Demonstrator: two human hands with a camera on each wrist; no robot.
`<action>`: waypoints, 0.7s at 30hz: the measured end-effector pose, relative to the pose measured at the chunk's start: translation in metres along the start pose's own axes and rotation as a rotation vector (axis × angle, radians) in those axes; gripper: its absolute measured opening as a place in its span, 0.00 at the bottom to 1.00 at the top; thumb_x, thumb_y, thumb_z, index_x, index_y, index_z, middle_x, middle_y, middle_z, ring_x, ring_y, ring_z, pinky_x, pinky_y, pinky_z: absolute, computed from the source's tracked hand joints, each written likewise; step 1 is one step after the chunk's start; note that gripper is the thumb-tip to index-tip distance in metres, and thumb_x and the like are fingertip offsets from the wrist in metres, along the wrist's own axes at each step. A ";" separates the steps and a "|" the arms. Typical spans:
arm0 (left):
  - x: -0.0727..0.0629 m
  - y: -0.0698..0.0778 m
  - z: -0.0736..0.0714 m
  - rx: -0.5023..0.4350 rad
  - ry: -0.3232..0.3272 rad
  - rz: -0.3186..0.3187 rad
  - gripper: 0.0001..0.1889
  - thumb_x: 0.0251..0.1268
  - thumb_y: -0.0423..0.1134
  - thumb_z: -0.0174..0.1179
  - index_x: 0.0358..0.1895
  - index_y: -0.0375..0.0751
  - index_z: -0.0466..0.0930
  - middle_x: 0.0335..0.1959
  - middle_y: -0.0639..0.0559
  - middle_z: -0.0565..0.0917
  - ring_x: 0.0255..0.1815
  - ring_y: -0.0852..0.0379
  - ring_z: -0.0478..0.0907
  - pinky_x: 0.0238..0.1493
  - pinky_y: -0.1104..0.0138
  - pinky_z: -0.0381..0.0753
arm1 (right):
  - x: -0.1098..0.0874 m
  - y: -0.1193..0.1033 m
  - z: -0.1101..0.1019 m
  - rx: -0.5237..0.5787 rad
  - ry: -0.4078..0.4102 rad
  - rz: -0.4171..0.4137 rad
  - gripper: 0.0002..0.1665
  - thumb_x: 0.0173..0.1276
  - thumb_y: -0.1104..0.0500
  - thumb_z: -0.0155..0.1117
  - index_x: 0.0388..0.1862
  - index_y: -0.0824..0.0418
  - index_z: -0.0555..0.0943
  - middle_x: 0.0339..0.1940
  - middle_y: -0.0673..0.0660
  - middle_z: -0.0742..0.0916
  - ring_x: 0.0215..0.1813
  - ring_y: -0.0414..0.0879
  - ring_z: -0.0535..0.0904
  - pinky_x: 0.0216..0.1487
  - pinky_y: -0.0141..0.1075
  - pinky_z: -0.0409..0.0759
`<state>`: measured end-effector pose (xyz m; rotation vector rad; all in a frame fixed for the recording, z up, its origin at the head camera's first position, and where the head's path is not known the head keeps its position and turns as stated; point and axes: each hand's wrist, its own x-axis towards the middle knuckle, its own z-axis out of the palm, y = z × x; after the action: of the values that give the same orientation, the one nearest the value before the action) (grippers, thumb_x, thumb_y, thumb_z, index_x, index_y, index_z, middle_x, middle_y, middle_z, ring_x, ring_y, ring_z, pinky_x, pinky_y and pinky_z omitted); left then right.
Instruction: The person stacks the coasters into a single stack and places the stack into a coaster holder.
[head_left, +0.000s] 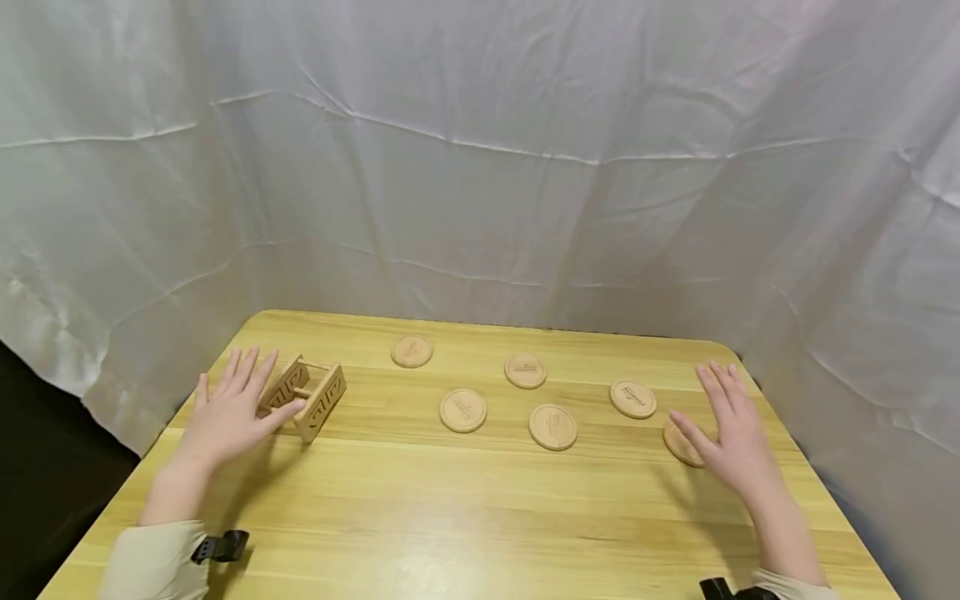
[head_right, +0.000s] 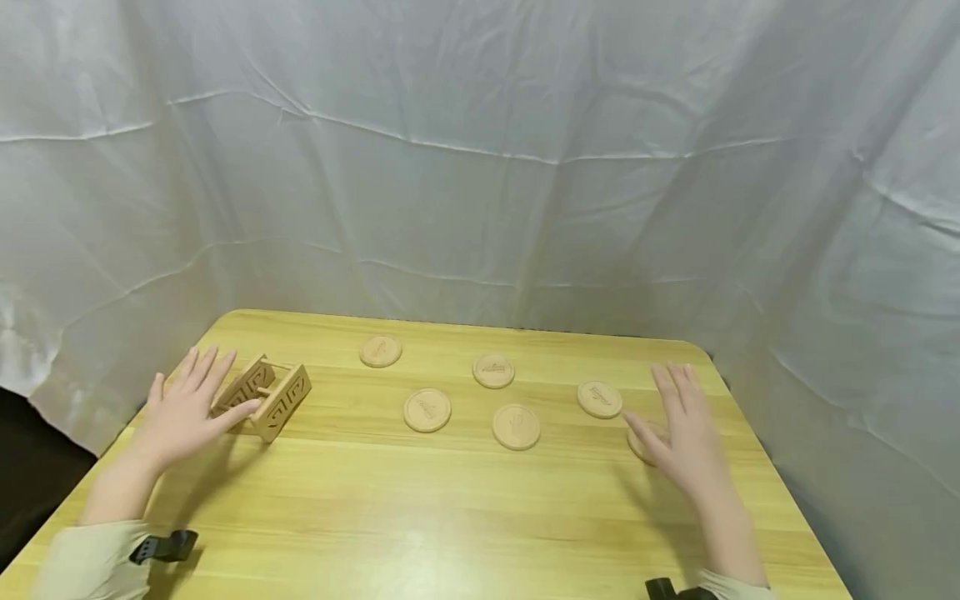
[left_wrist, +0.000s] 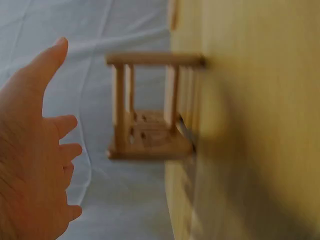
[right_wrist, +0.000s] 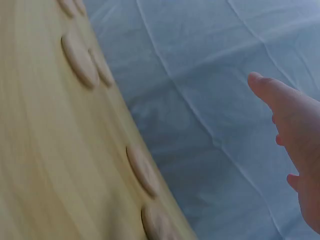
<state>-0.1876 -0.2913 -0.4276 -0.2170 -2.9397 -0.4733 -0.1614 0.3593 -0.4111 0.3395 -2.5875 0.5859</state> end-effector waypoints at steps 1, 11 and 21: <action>-0.001 -0.003 -0.001 0.009 -0.014 0.006 0.49 0.66 0.68 0.49 0.80 0.51 0.34 0.80 0.38 0.36 0.80 0.39 0.24 0.68 0.30 0.20 | -0.003 0.004 -0.001 -0.005 -0.004 0.008 0.45 0.67 0.49 0.64 0.78 0.59 0.57 0.77 0.69 0.61 0.82 0.61 0.42 0.78 0.64 0.42; -0.001 -0.023 0.000 0.005 -0.143 0.052 0.54 0.61 0.68 0.55 0.80 0.47 0.34 0.80 0.35 0.41 0.80 0.34 0.36 0.69 0.28 0.35 | -0.024 0.037 -0.004 -0.045 -0.029 0.068 0.46 0.68 0.49 0.62 0.78 0.60 0.54 0.76 0.72 0.61 0.81 0.63 0.41 0.80 0.57 0.36; 0.003 -0.021 0.012 0.016 -0.167 0.034 0.58 0.59 0.71 0.54 0.79 0.38 0.34 0.79 0.33 0.43 0.79 0.32 0.42 0.70 0.29 0.38 | -0.034 0.054 0.000 -0.033 -0.060 0.116 0.46 0.70 0.49 0.61 0.78 0.64 0.54 0.76 0.73 0.59 0.82 0.62 0.39 0.80 0.58 0.34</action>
<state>-0.1955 -0.3064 -0.4449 -0.3191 -3.0947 -0.4469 -0.1494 0.4112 -0.4459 0.1999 -2.6851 0.5804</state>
